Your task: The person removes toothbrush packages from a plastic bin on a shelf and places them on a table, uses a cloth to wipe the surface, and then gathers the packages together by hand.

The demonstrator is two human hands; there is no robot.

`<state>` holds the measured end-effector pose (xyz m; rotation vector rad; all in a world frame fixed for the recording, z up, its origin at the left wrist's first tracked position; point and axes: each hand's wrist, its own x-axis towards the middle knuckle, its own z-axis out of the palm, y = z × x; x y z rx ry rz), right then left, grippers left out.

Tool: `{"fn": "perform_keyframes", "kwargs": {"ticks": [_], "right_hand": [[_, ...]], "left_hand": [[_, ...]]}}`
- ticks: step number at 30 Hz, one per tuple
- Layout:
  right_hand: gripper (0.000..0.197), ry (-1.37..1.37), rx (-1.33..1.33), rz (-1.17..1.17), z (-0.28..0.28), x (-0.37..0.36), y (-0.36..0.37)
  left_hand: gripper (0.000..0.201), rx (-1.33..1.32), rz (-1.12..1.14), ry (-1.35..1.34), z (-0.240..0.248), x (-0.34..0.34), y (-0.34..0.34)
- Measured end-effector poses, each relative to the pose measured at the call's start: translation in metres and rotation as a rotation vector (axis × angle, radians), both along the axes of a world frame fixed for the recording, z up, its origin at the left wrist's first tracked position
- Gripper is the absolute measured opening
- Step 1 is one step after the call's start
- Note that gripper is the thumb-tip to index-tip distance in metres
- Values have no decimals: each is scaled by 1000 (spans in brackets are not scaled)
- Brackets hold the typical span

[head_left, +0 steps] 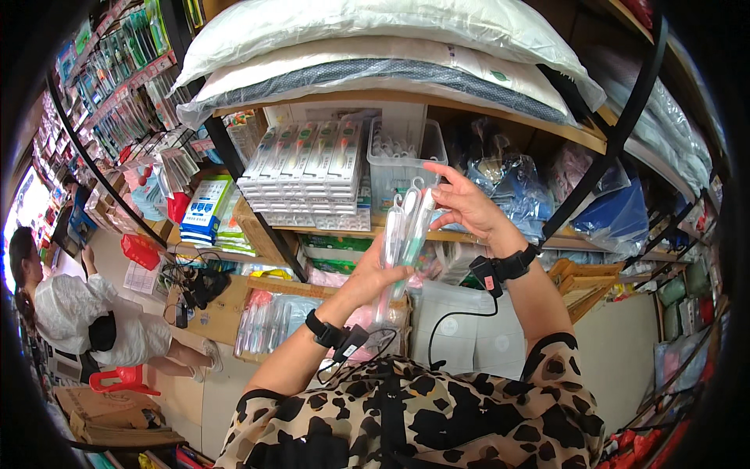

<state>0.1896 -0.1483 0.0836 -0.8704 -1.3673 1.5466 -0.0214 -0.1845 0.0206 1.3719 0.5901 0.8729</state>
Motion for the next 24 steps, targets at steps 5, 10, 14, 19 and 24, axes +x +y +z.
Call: {"fn": "perform_keyframes", "kwargs": {"ticks": [5, 10, 14, 19, 24], "right_hand": [[24, 7, 138, -142, 16, 20, 17], [19, 326, 182, -493, 6, 61, 59], [23, 388, 346, -763, -8, 68, 92], [15, 77, 641, -948, -25, 75, 142], [18, -699, 825, -917, -33, 61, 174]], "left_hand": [[53, -44, 99, -23, -8, -6, 14], [44, -152, 178, -88, -11, -19, 21], [45, -152, 203, -72, -12, -22, 19], [46, -143, 217, -93, -16, -27, 18], [46, -150, 259, -95, -8, -32, 15]]}}
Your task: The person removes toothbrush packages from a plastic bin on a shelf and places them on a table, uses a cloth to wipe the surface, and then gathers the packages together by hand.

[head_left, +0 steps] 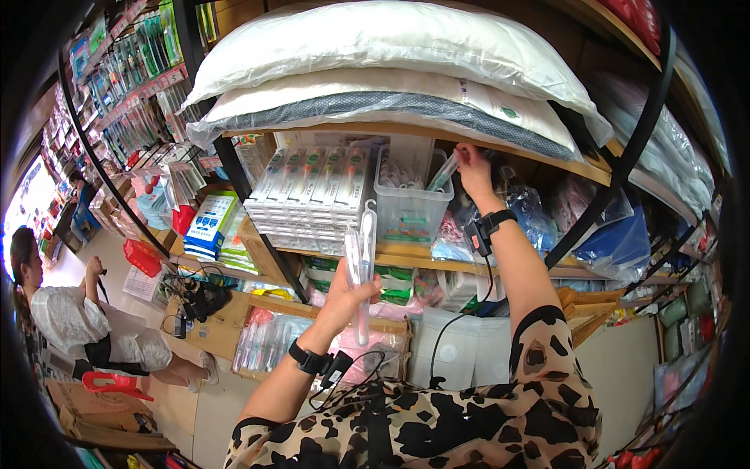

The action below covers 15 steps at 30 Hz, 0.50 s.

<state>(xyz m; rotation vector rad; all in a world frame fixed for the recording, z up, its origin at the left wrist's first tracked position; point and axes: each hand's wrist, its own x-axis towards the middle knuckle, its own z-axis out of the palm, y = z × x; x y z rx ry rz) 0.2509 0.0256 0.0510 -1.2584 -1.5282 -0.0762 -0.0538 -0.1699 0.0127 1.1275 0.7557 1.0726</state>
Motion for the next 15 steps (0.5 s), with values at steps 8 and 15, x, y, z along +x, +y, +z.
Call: {"fn": "perform_keyframes", "kwargs": {"ticks": [8, 15], "right_hand": [[22, -346, -275, -22, -19, -3, 41], [21, -365, -441, 79, -23, 8, 53]], "left_hand": [[50, 3, 19, 57, -3, -6, -1], [49, -13, 31, 65, -3, -1, 0]]}}
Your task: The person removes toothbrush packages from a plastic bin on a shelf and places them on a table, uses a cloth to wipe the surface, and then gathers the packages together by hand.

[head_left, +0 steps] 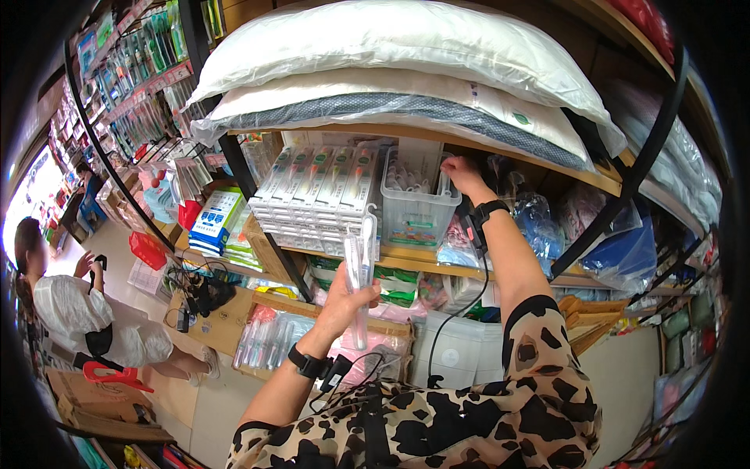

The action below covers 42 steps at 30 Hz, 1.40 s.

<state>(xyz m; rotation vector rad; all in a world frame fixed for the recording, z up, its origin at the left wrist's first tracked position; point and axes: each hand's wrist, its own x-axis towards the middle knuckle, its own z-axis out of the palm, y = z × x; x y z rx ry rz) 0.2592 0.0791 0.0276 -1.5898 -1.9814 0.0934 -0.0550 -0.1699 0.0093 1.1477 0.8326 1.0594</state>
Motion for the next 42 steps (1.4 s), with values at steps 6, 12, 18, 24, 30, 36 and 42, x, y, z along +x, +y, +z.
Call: {"fn": "perform_keyframes", "kwargs": {"ticks": [6, 12, 18, 24, 30, 36, 42], "right_hand": [[20, -351, -95, -90, 9, -12, -18], [18, -610, -86, -113, 9, -28, -26], [22, -491, -318, 61, 6, -20, -10], [24, -292, -294, 91, 4, -24, -20], [22, 1, 261, 71, 28, -45, -63], [35, 807, -690, 614, 49, -88, -166], [33, 967, -751, 623, 40, -102, -192]], "left_hand": [[47, -10, -23, -29, 0, 5, 2], [46, 8, -35, -30, -3, 7, 1], [45, -7, -29, -25, -5, 7, -1], [40, 17, -18, -9, -2, 6, -2], [35, 17, -48, -71, 5, 11, 8], [38, -17, -97, -113, 3, 15, 13], [48, 51, -156, -74, 3, 32, 13]]}}
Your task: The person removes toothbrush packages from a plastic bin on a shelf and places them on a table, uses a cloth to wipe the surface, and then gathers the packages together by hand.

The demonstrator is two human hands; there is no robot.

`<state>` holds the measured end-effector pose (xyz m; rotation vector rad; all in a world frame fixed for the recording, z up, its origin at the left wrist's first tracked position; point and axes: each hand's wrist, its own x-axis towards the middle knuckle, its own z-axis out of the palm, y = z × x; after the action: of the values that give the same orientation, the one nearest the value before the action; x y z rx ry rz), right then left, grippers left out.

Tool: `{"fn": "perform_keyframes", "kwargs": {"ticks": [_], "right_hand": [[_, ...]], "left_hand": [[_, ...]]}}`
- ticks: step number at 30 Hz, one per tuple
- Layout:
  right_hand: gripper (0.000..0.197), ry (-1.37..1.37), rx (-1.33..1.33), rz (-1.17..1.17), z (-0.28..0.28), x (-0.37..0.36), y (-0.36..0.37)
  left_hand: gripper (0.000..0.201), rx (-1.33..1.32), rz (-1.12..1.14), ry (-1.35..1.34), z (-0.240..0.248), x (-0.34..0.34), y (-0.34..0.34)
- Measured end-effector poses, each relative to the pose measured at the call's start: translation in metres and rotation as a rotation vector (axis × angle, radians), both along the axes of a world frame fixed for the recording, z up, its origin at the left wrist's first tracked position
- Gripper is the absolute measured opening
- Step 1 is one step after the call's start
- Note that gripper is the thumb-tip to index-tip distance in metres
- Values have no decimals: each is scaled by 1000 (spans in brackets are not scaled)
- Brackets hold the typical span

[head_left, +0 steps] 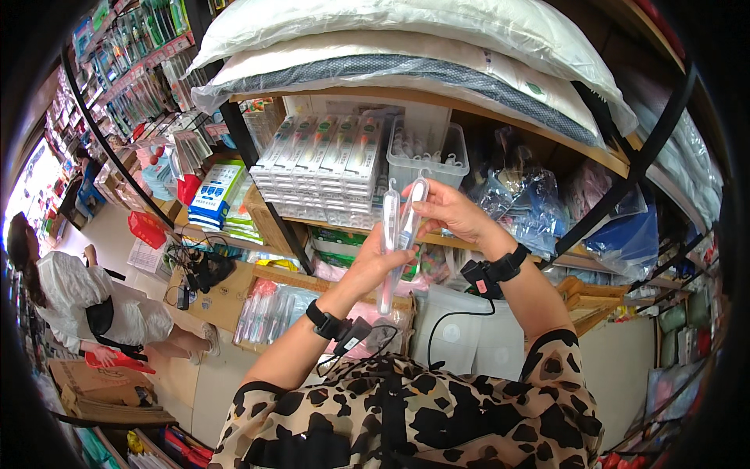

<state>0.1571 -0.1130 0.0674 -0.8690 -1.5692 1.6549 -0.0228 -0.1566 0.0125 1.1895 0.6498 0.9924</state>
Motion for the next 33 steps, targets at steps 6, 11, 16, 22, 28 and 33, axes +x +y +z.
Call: {"fn": "perform_keyframes", "kwargs": {"ticks": [6, 11, 16, 22, 28, 33], "right_hand": [[30, -55, 22, -108, -1, -3, -14], [33, -108, 22, -74, 10, -1, -21], [22, -7, -39, 97, 16, 19, -12], [19, 24, 33, -131, 27, 43, 8], [18, 273, 82, -425, 32, 68, 30], [19, 551, 151, -704, 22, 90, 67]], "left_hand": [[49, 183, 15, 130, -9, 6, -1], [50, 93, -71, 48, 3, 3, -6], [50, 178, -51, 143, 5, 1, -7], [49, 129, 76, 191, 4, 0, 5], [35, 80, 200, 108, 8, -5, 14], [29, 118, 194, 171, 9, -8, 11]]}}
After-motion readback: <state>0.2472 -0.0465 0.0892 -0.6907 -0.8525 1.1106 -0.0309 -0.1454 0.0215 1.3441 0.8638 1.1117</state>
